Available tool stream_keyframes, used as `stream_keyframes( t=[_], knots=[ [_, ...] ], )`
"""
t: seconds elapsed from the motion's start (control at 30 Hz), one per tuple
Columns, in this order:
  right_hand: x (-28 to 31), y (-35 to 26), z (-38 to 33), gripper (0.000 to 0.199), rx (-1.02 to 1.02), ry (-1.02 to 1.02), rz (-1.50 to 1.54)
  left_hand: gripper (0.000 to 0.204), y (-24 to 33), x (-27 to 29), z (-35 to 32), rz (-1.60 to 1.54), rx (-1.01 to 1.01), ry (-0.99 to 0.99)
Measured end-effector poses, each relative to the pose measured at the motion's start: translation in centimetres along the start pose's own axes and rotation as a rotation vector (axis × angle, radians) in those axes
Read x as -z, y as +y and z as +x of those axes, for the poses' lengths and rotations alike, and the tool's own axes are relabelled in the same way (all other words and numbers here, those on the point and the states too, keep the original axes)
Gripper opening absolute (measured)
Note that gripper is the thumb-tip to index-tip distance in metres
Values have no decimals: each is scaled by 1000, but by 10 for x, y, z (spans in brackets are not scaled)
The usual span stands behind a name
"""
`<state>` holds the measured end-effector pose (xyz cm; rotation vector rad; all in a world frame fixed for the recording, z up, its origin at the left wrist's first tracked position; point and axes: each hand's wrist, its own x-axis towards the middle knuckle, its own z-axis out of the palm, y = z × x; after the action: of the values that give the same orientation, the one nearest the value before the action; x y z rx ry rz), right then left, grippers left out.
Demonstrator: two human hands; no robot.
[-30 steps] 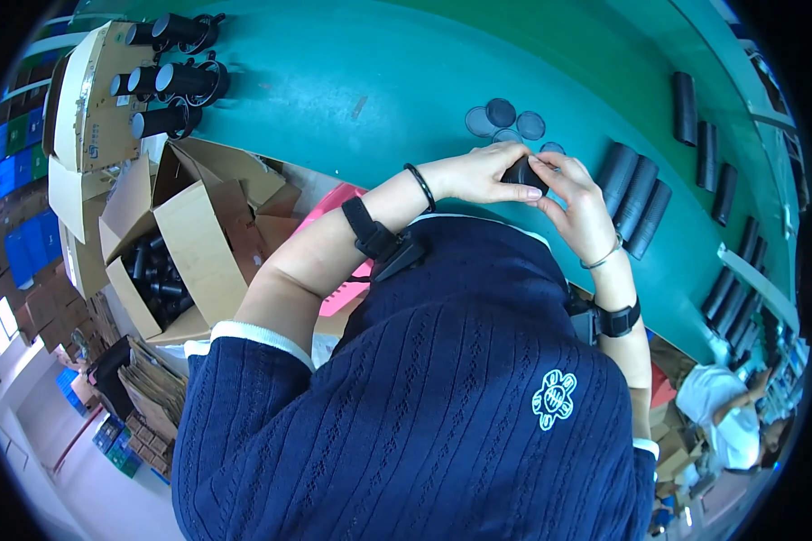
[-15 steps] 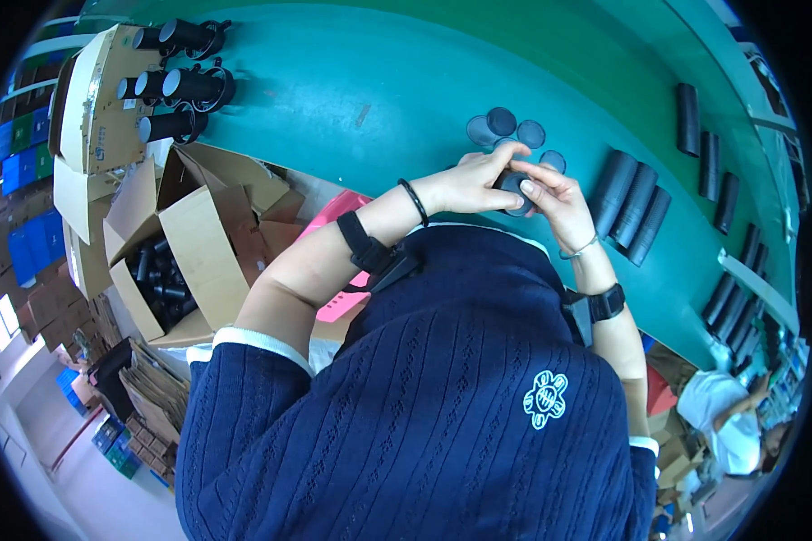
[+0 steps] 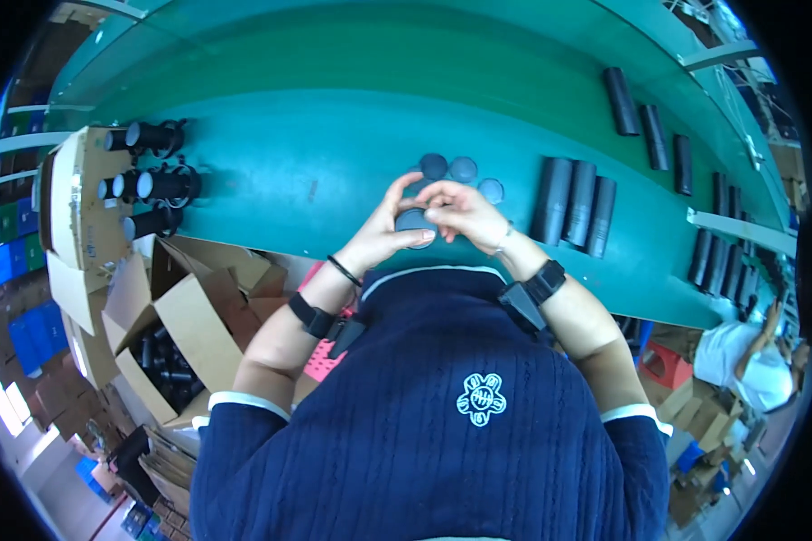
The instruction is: The person picks up black cylinders from a conveyor belt, presses caps onto their ends, and places them back on the belt. They then move to a cardboard box, remove newspaper, and arrange the capped cylinders inside before returning to the belt to cap more.
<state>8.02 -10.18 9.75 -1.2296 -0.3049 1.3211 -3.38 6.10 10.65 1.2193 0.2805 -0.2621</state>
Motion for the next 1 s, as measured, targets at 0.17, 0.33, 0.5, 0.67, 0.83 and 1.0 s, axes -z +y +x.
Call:
stream_keyframes(
  t=[0.17, 0.33, 0.5, 0.67, 0.83, 1.0],
  knots=[
    [32, 3, -29, 81, 344, 31, -679, 79, 24, -6, 25, -191, -185, -164],
    [64, -11, -41, 84, 286, 186, -528, 64, 37, -37, 76, -803, -144, 14],
    [158, -46, -27, 74, 235, 764, -614, 63, -6, -59, 150, 91, 173, -28],
    [269, -65, 20, 80, 2, 1119, -897, 100, -41, -138, 221, 944, 134, -35],
    [271, -59, 19, 73, -29, 1088, -1102, 95, -68, -140, 239, 881, 156, -65],
    [255, -41, -30, 31, 323, 892, -548, 64, -30, -111, 191, 146, 41, -267]
  ],
)
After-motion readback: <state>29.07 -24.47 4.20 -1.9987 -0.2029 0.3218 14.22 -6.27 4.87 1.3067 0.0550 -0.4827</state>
